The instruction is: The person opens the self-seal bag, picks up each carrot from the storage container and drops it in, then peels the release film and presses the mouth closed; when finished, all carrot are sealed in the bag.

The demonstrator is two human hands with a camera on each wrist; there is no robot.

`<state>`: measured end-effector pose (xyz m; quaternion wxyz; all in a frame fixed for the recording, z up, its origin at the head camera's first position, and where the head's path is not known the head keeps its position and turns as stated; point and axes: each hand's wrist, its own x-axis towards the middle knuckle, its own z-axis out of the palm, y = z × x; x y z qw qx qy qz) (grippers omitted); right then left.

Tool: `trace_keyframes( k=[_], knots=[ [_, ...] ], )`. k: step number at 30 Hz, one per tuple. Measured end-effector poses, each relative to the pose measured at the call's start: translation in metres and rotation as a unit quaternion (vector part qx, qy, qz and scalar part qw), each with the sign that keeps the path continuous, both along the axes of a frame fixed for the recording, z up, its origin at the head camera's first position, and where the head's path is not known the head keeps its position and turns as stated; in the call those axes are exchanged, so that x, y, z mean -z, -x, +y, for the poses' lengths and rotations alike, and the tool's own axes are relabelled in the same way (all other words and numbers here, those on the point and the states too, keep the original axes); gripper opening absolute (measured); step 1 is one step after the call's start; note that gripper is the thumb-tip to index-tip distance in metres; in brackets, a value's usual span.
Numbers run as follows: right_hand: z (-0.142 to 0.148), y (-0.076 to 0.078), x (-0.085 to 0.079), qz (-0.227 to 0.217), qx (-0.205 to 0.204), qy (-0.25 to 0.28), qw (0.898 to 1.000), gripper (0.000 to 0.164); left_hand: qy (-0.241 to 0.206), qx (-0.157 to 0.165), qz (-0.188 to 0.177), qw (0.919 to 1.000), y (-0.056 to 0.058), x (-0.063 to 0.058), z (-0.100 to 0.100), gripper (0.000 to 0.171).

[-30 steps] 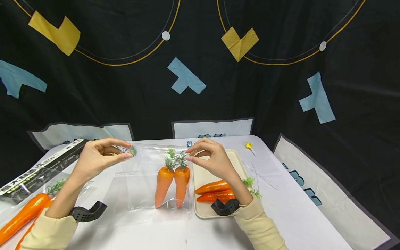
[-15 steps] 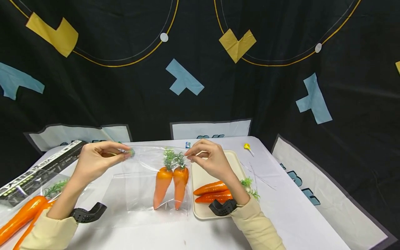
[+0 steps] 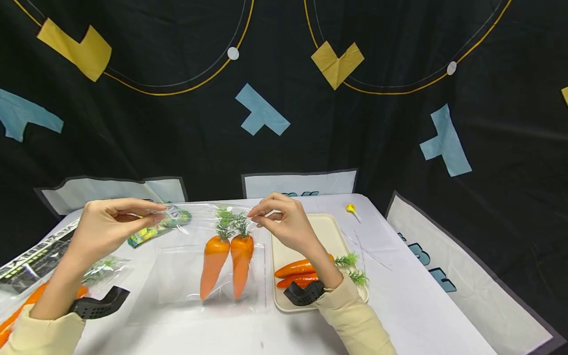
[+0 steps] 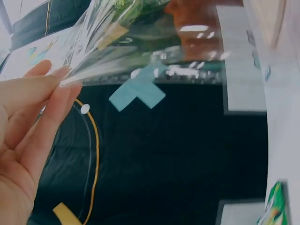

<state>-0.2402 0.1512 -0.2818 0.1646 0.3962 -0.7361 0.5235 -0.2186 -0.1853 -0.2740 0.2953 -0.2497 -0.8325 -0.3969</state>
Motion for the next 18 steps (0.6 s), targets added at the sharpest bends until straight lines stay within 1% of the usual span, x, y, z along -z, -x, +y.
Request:
trace_keyframes(
  k=[5,8,11,14,18],
  knots=[
    [-0.018,0.019,0.010,-0.040,-0.024,-0.007,0.999,0.016,0.032,-0.032,-0.033,0.9984,-0.014,-0.009,-0.022,0.027],
    [-0.031,0.023,0.008,-0.066,-0.035,-0.023,0.997,0.013,0.044,-0.043,-0.049,0.9969,-0.021,-0.015,-0.037,0.027],
    [-0.044,0.026,0.006,-0.098,-0.039,-0.050,0.993,0.011,0.059,-0.058,-0.076,0.9938,-0.024,-0.019,-0.050,0.026],
    [-0.057,0.030,0.007,-0.141,-0.053,-0.075,0.986,0.011,0.072,-0.080,-0.117,0.9873,-0.026,-0.020,-0.062,0.024],
    [-0.077,0.039,0.015,-0.203,-0.092,-0.084,0.971,0.012,0.092,-0.109,-0.159,0.9769,-0.023,-0.016,-0.078,0.026]
  ],
)
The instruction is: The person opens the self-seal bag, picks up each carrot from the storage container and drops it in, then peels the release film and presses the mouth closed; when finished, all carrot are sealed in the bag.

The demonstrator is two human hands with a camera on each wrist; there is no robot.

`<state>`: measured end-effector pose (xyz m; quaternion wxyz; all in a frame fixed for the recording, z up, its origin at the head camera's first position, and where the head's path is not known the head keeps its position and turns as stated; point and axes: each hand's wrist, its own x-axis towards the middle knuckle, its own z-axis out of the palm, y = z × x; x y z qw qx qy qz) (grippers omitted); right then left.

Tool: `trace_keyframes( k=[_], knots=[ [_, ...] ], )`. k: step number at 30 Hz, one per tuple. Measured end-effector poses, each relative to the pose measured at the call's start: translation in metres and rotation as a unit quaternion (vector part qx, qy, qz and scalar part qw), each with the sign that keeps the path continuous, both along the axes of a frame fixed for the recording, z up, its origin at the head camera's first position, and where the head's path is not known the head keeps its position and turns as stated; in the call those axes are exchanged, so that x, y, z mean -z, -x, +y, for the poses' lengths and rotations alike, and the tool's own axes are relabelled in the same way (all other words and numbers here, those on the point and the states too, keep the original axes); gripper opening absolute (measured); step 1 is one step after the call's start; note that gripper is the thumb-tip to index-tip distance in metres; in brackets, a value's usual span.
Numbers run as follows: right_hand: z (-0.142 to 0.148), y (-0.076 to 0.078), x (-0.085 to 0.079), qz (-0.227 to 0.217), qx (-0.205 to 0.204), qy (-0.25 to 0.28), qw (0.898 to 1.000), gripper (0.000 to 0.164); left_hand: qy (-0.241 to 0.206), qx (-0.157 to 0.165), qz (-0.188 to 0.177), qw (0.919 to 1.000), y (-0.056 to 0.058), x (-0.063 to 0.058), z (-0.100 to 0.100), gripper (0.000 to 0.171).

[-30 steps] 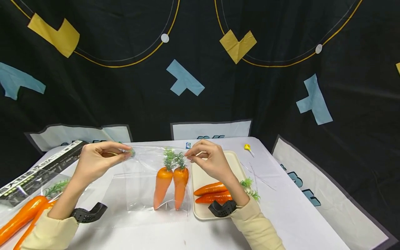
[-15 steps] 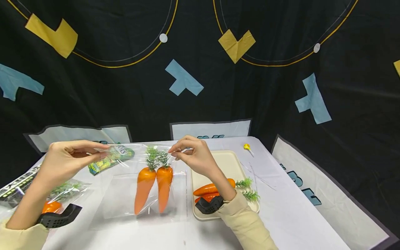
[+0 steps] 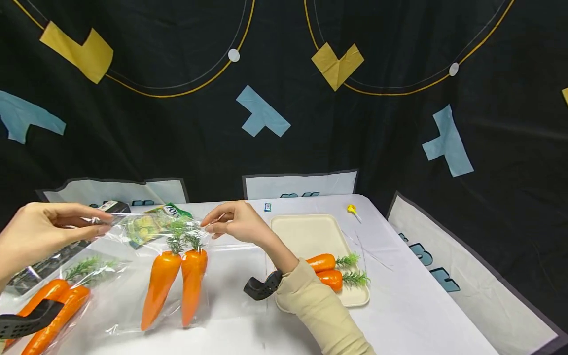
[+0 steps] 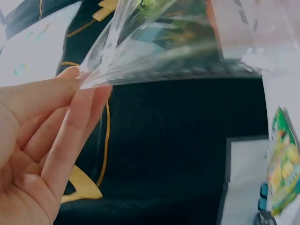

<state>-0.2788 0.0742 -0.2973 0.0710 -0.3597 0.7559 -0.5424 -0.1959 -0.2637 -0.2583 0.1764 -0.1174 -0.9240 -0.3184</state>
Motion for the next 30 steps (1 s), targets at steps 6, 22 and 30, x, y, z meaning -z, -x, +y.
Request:
trace_keyframes(
  k=[6,22,30],
  knots=[
    [-0.025,0.016,0.013,-0.059,-0.020,0.001,0.998,0.013,0.033,-0.002,-0.050,0.9982,0.016,0.008,-0.026,0.031],
    [-0.073,0.037,0.083,-0.156,0.046,0.039,0.986,0.015,0.020,0.088,-0.174,0.9806,0.066,0.057,-0.069,0.036],
    [-0.082,0.043,0.107,-0.133,0.089,-0.006,0.987,0.013,-0.018,0.115,-0.209,0.9709,0.086,0.085,-0.076,0.033]
  ],
)
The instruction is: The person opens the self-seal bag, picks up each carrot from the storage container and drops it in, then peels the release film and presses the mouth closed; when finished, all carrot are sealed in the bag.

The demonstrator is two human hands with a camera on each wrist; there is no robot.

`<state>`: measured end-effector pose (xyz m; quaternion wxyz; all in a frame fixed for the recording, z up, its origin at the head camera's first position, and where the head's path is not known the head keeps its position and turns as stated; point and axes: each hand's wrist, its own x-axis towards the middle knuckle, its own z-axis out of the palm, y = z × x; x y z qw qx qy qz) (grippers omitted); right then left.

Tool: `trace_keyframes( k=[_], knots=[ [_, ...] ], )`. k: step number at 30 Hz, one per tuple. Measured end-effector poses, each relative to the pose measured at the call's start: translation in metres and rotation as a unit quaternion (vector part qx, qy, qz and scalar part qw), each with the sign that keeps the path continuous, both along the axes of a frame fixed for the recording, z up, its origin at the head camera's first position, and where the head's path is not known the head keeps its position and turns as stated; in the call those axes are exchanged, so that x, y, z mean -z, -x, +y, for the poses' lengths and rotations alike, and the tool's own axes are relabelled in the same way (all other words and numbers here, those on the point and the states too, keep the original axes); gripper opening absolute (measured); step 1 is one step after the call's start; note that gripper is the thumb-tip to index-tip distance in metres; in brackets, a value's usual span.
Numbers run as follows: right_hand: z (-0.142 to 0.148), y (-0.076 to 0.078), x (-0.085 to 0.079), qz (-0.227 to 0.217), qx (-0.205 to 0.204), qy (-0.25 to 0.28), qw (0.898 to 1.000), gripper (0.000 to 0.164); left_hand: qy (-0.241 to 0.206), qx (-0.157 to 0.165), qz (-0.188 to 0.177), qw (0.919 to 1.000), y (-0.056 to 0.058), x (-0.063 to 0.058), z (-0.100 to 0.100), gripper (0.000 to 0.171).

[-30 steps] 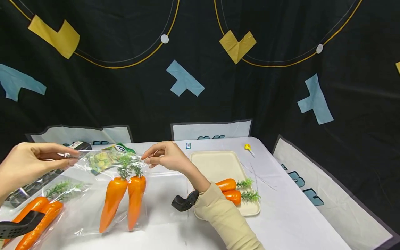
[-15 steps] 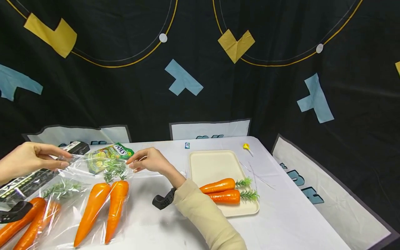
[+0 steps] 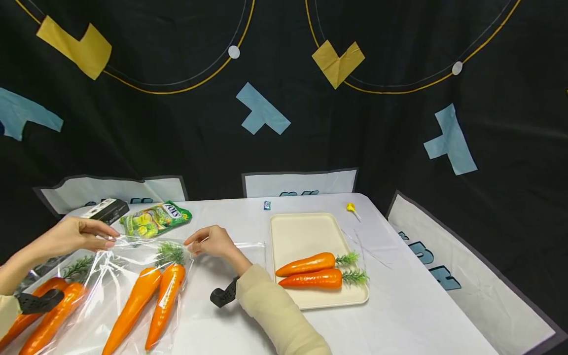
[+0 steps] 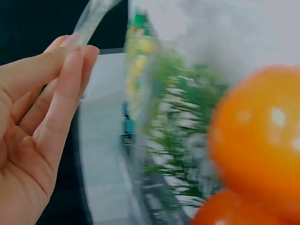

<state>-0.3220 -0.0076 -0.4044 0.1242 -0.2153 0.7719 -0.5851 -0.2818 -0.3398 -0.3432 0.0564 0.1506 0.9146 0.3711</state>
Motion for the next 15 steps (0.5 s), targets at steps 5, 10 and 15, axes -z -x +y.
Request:
trace_keyframes(
  k=[5,10,15],
  knots=[
    [-0.003,0.001,0.007,0.029,0.014,-0.055,0.998,0.018,-0.031,0.024,-0.047,0.9981,0.007,0.011,-0.002,0.033],
    [-0.005,0.001,0.010,0.010,0.026,-0.046,0.999,0.018,-0.038,0.027,-0.053,0.9975,0.009,0.016,-0.003,0.033],
    [-0.004,0.001,0.011,0.008,0.038,-0.064,0.997,0.016,-0.037,0.026,-0.055,0.9975,0.009,0.020,0.000,0.031]
  ],
)
